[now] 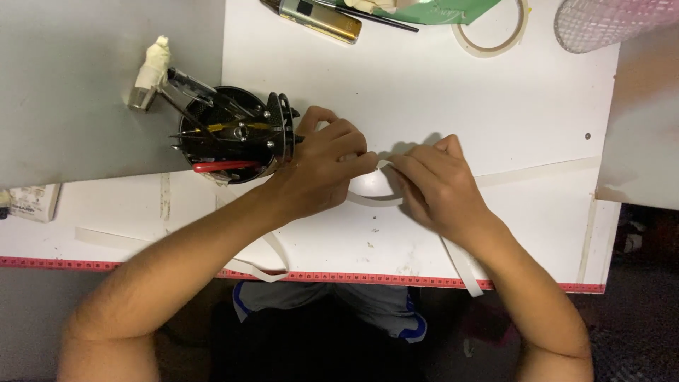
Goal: Manually folding a long white plastic strip into a repetitive zig-zag or concertina pattern.
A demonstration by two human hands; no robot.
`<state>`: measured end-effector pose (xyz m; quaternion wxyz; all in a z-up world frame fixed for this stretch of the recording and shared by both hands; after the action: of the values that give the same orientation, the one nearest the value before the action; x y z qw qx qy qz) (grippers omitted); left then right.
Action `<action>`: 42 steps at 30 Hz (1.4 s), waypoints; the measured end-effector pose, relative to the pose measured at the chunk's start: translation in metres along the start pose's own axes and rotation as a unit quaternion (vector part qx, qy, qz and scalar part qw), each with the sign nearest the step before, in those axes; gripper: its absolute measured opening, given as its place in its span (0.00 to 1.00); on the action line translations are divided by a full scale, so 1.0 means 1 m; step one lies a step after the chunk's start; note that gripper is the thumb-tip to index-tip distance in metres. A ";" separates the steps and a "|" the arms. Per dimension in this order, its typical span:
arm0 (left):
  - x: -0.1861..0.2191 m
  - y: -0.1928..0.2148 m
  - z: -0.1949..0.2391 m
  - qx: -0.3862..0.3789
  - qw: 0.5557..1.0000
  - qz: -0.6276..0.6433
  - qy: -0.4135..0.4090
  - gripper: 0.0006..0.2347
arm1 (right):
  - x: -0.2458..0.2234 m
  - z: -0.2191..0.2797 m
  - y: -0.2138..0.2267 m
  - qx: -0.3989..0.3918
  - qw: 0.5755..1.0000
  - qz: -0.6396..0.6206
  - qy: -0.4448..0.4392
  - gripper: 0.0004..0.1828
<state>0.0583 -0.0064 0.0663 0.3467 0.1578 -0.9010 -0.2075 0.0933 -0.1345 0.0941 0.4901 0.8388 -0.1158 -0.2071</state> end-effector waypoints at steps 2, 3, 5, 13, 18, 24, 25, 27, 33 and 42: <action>0.002 0.002 -0.001 -0.003 1.000 0.003 0.002 0.09 | -0.001 -0.003 0.003 0.023 0.999 0.021 0.010 0.05; 0.003 0.003 -0.001 -0.006 1.000 0.006 0.005 0.09 | -0.002 -0.004 0.006 0.047 0.998 0.043 0.021 0.06; 0.003 -0.001 -0.001 -0.013 1.000 0.010 -0.002 0.09 | -0.004 -0.004 0.004 0.056 0.997 0.053 0.021 0.07; 0.007 -0.003 -0.001 -0.023 0.999 0.029 -0.030 0.10 | -0.008 0.009 -0.011 0.070 0.991 0.093 0.061 0.13; 0.006 0.000 -0.001 -0.005 1.000 0.009 -0.019 0.08 | -0.007 0.014 -0.016 0.077 0.991 0.091 0.063 0.12; 0.011 0.006 -0.009 0.013 0.999 -0.011 -0.035 0.04 | -0.014 0.006 -0.019 0.047 0.995 0.085 0.033 0.13; 0.013 0.003 -0.007 0.013 0.999 -0.010 -0.035 0.04 | -0.015 0.007 -0.019 0.047 0.995 0.085 0.033 0.13; 0.016 0.001 -0.005 0.025 0.999 0.014 -0.042 0.02 | -0.014 0.007 -0.020 0.038 0.997 0.071 0.015 0.12; 0.016 0.004 -0.005 0.034 0.998 0.010 -0.058 0.01 | -0.022 -0.004 -0.015 -0.008 0.998 0.054 0.006 0.13; 0.023 0.008 -0.009 0.059 0.997 0.017 -0.037 0.02 | -0.015 0.013 -0.019 0.000 0.999 0.041 0.014 0.11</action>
<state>0.0471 -0.0116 0.0896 0.3066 0.1551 -0.9265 -0.1534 0.0737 -0.1288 0.0753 0.4997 0.8361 -0.1430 -0.1756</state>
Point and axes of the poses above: each hand's wrist, its own z-axis away from the middle knuckle, its own y-axis out of the back of the hand, x = y × z, the point moved 7 cm from there along -z, towards the middle knuckle, and after that the axes turned 13 degrees about z, right-handed, at the moved point
